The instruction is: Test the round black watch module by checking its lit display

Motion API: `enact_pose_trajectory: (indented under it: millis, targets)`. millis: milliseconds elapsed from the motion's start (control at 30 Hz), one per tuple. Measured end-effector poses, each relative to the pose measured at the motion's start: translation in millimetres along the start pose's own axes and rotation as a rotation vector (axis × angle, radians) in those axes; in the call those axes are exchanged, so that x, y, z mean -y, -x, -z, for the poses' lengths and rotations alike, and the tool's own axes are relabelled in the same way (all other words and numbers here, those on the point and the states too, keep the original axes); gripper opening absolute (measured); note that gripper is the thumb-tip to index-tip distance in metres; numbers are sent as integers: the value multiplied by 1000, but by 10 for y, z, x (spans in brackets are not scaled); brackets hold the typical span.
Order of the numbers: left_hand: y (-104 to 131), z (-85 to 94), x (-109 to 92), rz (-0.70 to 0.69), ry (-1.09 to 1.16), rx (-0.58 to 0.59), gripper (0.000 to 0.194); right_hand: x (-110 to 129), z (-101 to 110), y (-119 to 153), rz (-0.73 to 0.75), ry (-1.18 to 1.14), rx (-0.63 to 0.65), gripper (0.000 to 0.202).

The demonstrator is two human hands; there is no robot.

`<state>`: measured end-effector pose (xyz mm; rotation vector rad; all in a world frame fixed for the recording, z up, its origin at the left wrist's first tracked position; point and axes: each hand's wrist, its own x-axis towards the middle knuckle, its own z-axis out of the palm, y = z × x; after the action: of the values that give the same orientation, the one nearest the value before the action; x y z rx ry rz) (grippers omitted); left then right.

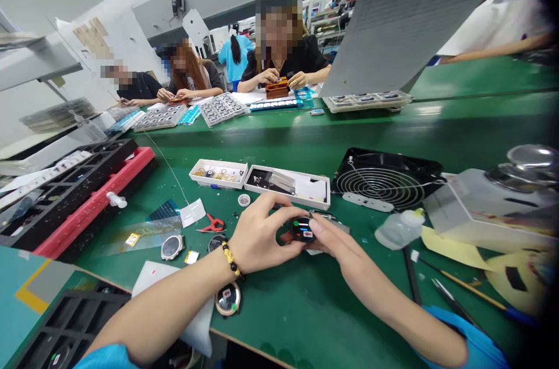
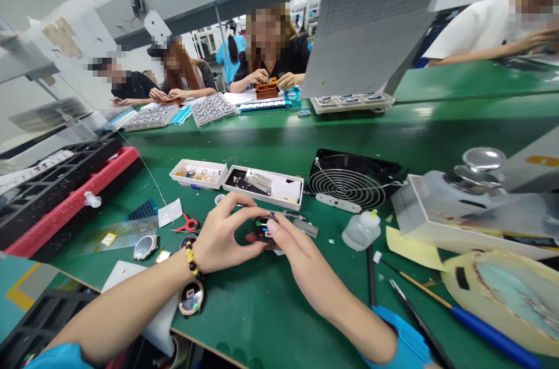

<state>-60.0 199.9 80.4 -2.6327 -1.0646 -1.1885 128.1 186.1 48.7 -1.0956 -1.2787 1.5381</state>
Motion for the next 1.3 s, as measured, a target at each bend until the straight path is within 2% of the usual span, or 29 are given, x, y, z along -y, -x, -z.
enact_pose_trajectory:
  millis: [100,333,400,533,700,1033,1167,1300]
  targets:
    - [-3,4,-1,5,7,0,38,25,-9,3,5,41,-19,70]
    - [-1,-2,-4,14,7,-1,37,96,-40,-13,139,141,89,57]
    - [-1,-4,-4,15,8,-5,38,74,-37,-23,131,137,84,57]
    - [1,-3,1,9,12,4,39,33,-21,-26,54,73,-7,61]
    - [-4,-1,-1,14,16,1,38,10,13,-19,59,-22,98,56]
    - [4,-13,-2,47,61,12,38,12,25,-26,66,-46,132,58]
    - [-25,33,-63,159,234,9,43,106,31,15,49,-46,139,69]
    - [-42,143,-134,285,606,80,52,216,116,70,99,-40,136,75]
